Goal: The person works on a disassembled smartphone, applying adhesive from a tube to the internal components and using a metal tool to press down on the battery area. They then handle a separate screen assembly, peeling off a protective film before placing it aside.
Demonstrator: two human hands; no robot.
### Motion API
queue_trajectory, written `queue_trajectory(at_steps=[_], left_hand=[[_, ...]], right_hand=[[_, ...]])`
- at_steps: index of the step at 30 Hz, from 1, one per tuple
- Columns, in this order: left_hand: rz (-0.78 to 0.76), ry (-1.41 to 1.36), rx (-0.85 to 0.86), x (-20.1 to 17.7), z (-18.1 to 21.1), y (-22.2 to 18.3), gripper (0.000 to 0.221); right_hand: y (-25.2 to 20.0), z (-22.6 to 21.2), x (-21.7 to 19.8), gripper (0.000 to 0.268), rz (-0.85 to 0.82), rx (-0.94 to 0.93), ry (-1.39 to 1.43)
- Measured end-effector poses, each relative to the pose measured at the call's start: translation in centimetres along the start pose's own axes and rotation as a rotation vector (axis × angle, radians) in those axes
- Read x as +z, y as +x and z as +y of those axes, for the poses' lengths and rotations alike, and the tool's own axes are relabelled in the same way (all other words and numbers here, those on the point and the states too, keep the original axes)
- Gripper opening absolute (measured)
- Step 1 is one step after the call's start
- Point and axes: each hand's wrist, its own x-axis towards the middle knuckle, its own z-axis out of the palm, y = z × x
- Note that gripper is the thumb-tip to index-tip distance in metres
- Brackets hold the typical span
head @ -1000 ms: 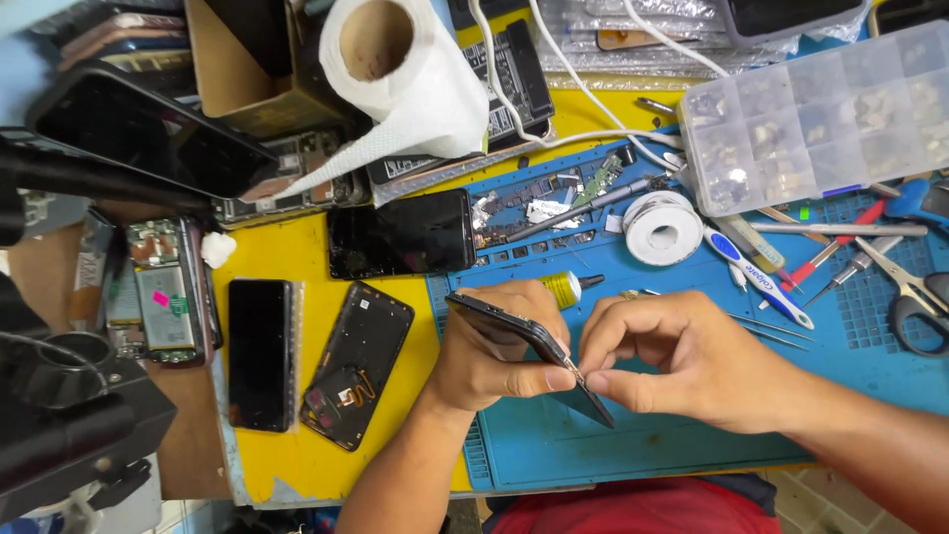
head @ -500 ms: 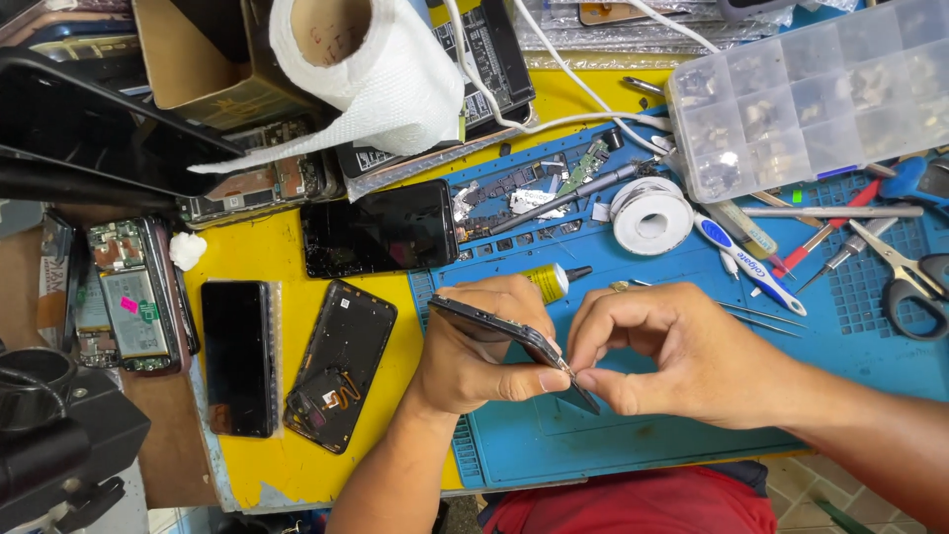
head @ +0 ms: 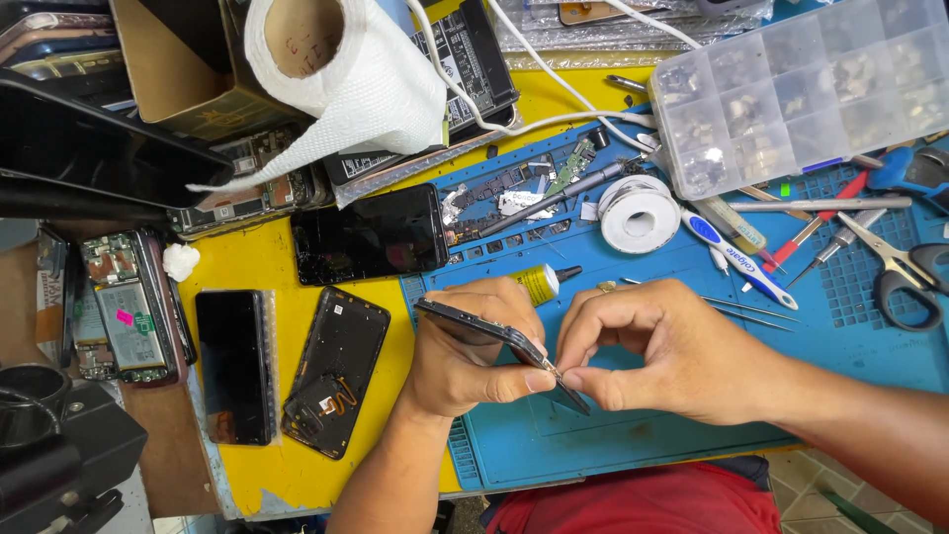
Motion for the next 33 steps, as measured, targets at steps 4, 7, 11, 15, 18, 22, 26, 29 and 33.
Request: queue_trajectory(at_steps=[4,7,11,15,18,22,26,29,33], left_hand=[[0.005,0.022,-0.004,0.0,0.0,0.0,0.016],[0.011,0.036,-0.01,-0.1,0.1,-0.1,0.016],[0.012,0.067,-0.011,-0.2,0.3,0.0,0.014],[-0.025,-0.095,0.186,-0.5,-1.5,0.9,0.016],[-0.014,-0.111,0.195,-0.7,-2.2,0.5,0.015],[-0.007,-0.081,0.223,-0.7,-2.3,0.6,0.016],[0.014,-0.083,0.229,-0.6,-2.1,0.4,0.016],[0.027,-0.136,0.207,-0.5,-1.8,0.1,0.013],[0.015,-0.176,0.188,-0.6,-2.3,-0.4,0.009]], right_hand=[[0.0,0.2,-0.1,0.001,-0.005,0.006,0.007],[0.1,0.4,0.0,0.001,0.001,0.016,0.044],[0.3,0.4,-0.2,0.003,-0.015,0.005,0.05],[0.4,1.1,0.2,0.007,0.063,-0.03,0.077],[0.4,1.2,0.1,0.007,0.049,-0.018,0.084],[0.4,1.5,0.1,0.007,0.048,-0.032,0.061],[0.3,2.1,-0.2,0.006,0.043,-0.043,0.027],[0.3,2.4,-0.4,0.005,0.048,-0.031,0.022],[0.1,2.6,-0.5,0.003,0.085,-0.012,-0.022]])
